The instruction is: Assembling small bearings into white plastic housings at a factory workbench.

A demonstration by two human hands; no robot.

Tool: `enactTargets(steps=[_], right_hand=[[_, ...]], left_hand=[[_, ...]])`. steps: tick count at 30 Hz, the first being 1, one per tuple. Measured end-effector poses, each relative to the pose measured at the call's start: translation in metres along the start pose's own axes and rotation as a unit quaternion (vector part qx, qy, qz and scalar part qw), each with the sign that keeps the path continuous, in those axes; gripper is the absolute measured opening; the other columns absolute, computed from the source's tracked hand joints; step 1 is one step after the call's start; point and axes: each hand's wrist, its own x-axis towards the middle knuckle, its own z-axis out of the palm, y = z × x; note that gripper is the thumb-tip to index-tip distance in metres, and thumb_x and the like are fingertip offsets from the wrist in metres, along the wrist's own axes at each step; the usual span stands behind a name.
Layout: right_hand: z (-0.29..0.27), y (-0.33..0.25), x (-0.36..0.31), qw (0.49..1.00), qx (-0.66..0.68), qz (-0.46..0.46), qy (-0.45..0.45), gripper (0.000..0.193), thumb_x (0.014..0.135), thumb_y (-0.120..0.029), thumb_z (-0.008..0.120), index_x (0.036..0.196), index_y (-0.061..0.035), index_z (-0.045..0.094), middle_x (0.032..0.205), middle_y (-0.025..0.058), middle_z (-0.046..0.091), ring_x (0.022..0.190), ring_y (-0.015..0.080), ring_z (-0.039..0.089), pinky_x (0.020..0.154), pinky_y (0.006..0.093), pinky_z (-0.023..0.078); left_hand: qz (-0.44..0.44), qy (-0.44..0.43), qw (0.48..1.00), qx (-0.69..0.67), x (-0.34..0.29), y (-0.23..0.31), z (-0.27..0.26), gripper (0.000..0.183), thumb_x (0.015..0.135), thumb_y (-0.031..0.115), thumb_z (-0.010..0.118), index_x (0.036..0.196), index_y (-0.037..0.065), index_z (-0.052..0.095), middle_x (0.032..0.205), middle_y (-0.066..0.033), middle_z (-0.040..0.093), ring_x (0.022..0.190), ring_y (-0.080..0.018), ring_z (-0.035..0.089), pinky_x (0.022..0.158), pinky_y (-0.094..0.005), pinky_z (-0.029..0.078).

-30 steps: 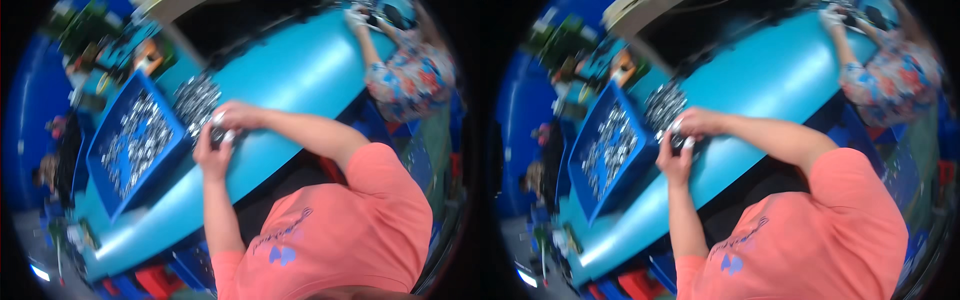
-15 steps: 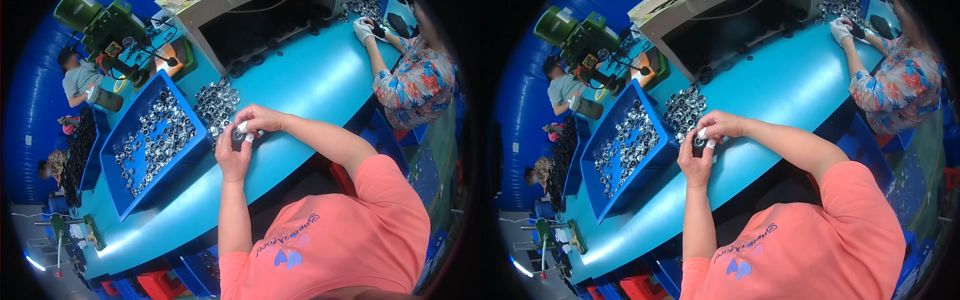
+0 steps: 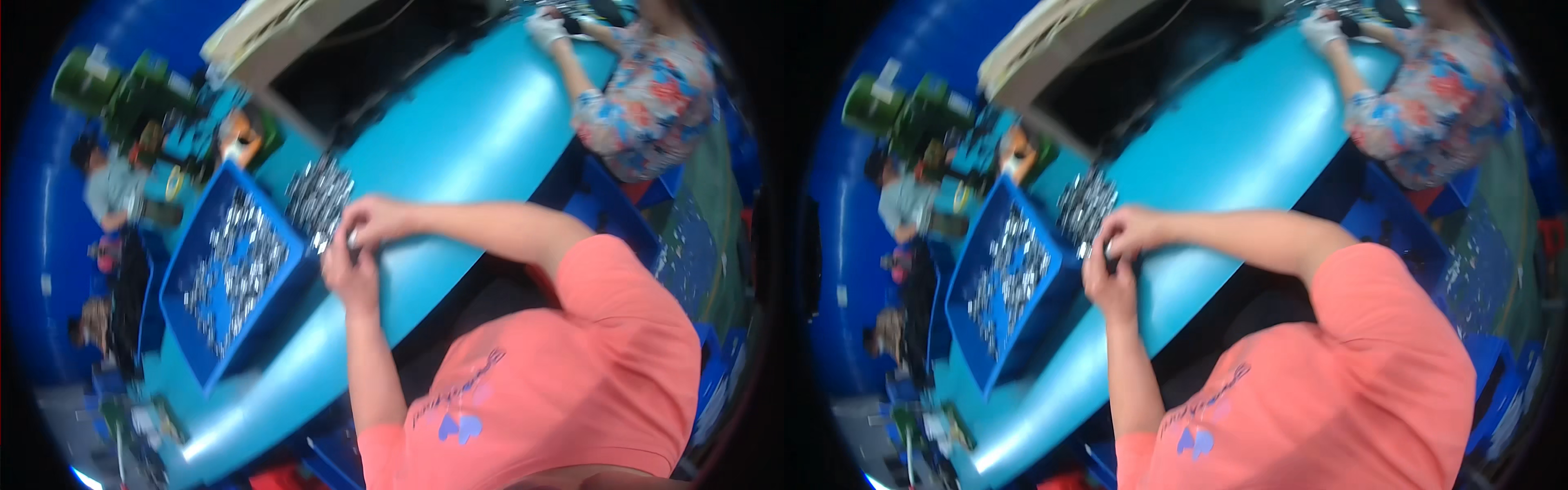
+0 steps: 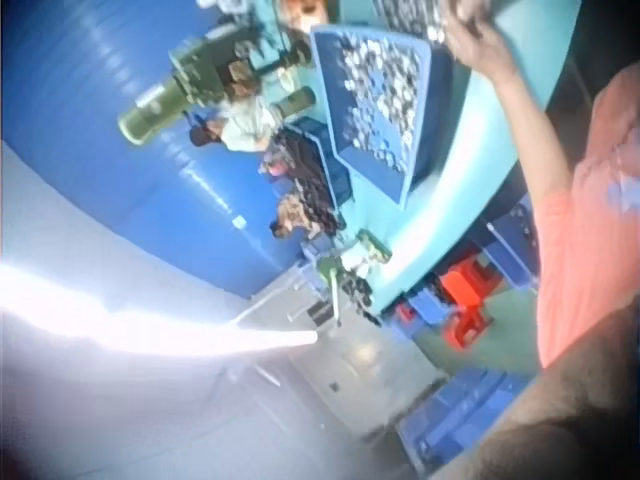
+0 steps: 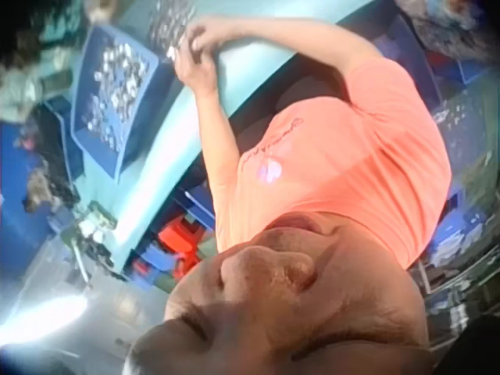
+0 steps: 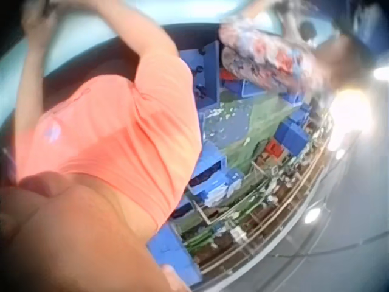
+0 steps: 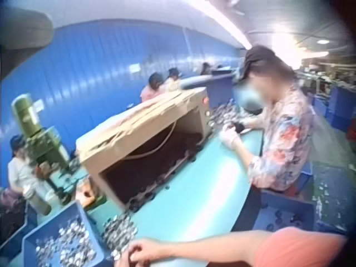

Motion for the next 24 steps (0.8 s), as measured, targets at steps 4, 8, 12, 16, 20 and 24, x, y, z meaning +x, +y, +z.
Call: enactTargets(steps=[4,8,12,16,20,24], right_hand=[[0.001,0.005,0.002,0.999,-0.031,-0.03,0.033,0.028,0.079,-0.017,0.079,0.099,-0.0026,0.066,0.081,0.007,0.067,0.066,0.0163,0.066,0.057,0.0304,0.056],[0.0,-0.001,-0.005,0.998,-0.049,-0.022,0.034,0.029,0.077,-0.017,0.082,0.091,-0.0016,0.062,0.078,0.0097,0.066,0.064,0.0187,0.068,0.054,0.0317,0.057],[0.003,0.007,0.003,0.999,-0.006,-0.037,0.021,0.03,0.075,-0.015,0.084,0.089,-0.0009,0.062,0.076,0.01,0.066,0.065,0.0187,0.068,0.054,0.0322,0.058],[-0.001,0.012,0.003,0.999,-0.008,-0.037,0.008,0.028,0.077,-0.018,0.083,0.09,-0.0015,0.064,0.076,0.0083,0.067,0.066,0.0168,0.068,0.056,0.0316,0.057],[-0.009,0.004,0.0,0.999,0.018,-0.019,-0.046,0.026,0.078,-0.018,0.083,0.09,-0.0012,0.066,0.077,0.007,0.068,0.066,0.015,0.068,0.057,0.03,0.056],[-0.018,0.006,0.006,0.997,0.02,-0.023,-0.068,0.025,0.077,-0.016,0.083,0.089,-0.0007,0.067,0.076,0.006,0.067,0.063,0.014,0.066,0.054,0.0284,0.054]], left_hand=[[-0.08,-0.008,0.99,-0.119,0.008,0.014,0.015,0.046,0.082,0.006,0.077,0.126,0.001,0.065,0.109,-0.0166,0.069,0.097,-0.0322,0.067,0.084,-0.0403,0.054],[-0.074,-0.012,0.994,-0.076,0.0,0.014,0.005,0.044,0.085,0.007,0.077,0.126,-0.001,0.064,0.114,-0.0184,0.07,0.103,-0.0328,0.068,0.087,-0.0402,0.055],[0.009,-0.009,1.0,0.026,-0.004,0.004,0.006,0.046,0.083,0.004,0.078,0.127,0.001,0.066,0.107,-0.0166,0.07,0.094,-0.0303,0.069,0.079,-0.0369,0.055],[0.01,-0.032,0.997,0.073,-0.005,-0.002,0.004,0.046,0.083,0.004,0.078,0.127,0.001,0.066,0.107,-0.0152,0.07,0.093,-0.0273,0.068,0.08,-0.0355,0.055],[-0.074,-0.045,0.99,-0.109,-0.006,0.007,0.004,0.046,0.084,0.002,0.079,0.127,-0.002,0.064,0.115,-0.0123,0.069,0.099,-0.0213,0.066,0.086,-0.0327,0.054],[-0.141,-0.074,0.957,-0.244,-0.001,0.012,0.004,0.045,0.085,0.001,0.078,0.127,-0.004,0.063,0.117,-0.0105,0.067,0.102,-0.0187,0.064,0.09,-0.0308,0.054]])
